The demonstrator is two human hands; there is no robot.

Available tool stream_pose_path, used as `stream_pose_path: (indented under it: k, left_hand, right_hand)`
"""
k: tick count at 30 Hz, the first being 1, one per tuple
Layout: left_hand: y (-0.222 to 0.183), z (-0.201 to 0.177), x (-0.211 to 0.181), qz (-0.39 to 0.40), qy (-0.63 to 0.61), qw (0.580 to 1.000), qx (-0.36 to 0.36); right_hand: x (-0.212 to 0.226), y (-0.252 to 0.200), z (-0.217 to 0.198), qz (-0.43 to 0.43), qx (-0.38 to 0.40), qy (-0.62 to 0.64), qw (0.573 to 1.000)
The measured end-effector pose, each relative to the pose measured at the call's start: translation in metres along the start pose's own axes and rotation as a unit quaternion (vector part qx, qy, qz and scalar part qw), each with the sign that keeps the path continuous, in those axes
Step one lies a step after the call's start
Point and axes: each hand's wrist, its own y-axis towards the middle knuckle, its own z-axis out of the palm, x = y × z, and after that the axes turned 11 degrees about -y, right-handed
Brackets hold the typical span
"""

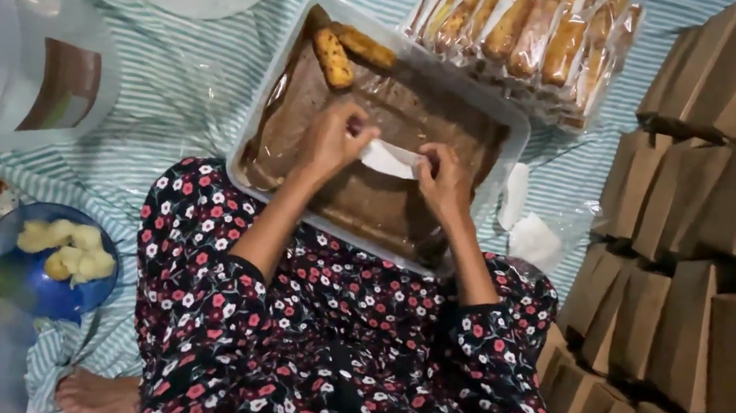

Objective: The person is individually bagging fried food items into plastic sleeves and organizing them.

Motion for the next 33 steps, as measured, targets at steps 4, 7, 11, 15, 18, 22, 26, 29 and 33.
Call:
stream_pose_path:
  k: [4,7,11,15,18,22,26,29,33]
  left_hand:
    - [0.014,-0.004,0.025,0.008,0.052,0.990,-0.133]
    - [0.017,-0.017,0.012,-0.004,0.065,0.982,-0.178]
    - [0.031,-0.018,0.020,0.010,0.072,0.967,-0.242]
    - [0.041,-0.009,0.035,-0.027,0.070,0.959,-0.273]
    - [0.045,-0.011,0.030,-0.047,0.065,0.963,-0.257]
    - [0.059,-0.004,0.051,-0.063,0.051,0.961,-0.264]
    - [0.067,0.001,0.064,-0.133,0.030,0.955,-0.262]
    - [0.072,0.005,0.073,-0.140,0.032,0.951,-0.276]
    - [0.074,0.006,0.081,-0.142,0.023,0.947,-0.286]
  right_hand:
    - [-0.003,0.009,-0.004,-0.022,-0.022,-0.040,0.999]
    - [0.003,0.016,-0.012,-0.059,-0.044,-0.074,0.995]
    - [0.051,0.033,-0.030,-0.108,-0.053,-0.131,0.984]
    - [0.049,0.076,0.038,-0.123,-0.023,0.056,0.991]
    - [0.047,0.108,0.079,-0.098,0.013,0.012,0.995]
    - [0.044,0.125,0.119,-0.054,0.019,0.038,0.998]
    - [0.052,0.125,0.122,-0.024,0.013,0.097,0.995]
    - [0.043,0.131,0.131,0.000,0.029,0.088,0.996]
    - [0.047,0.131,0.129,0.006,0.031,0.125,0.992]
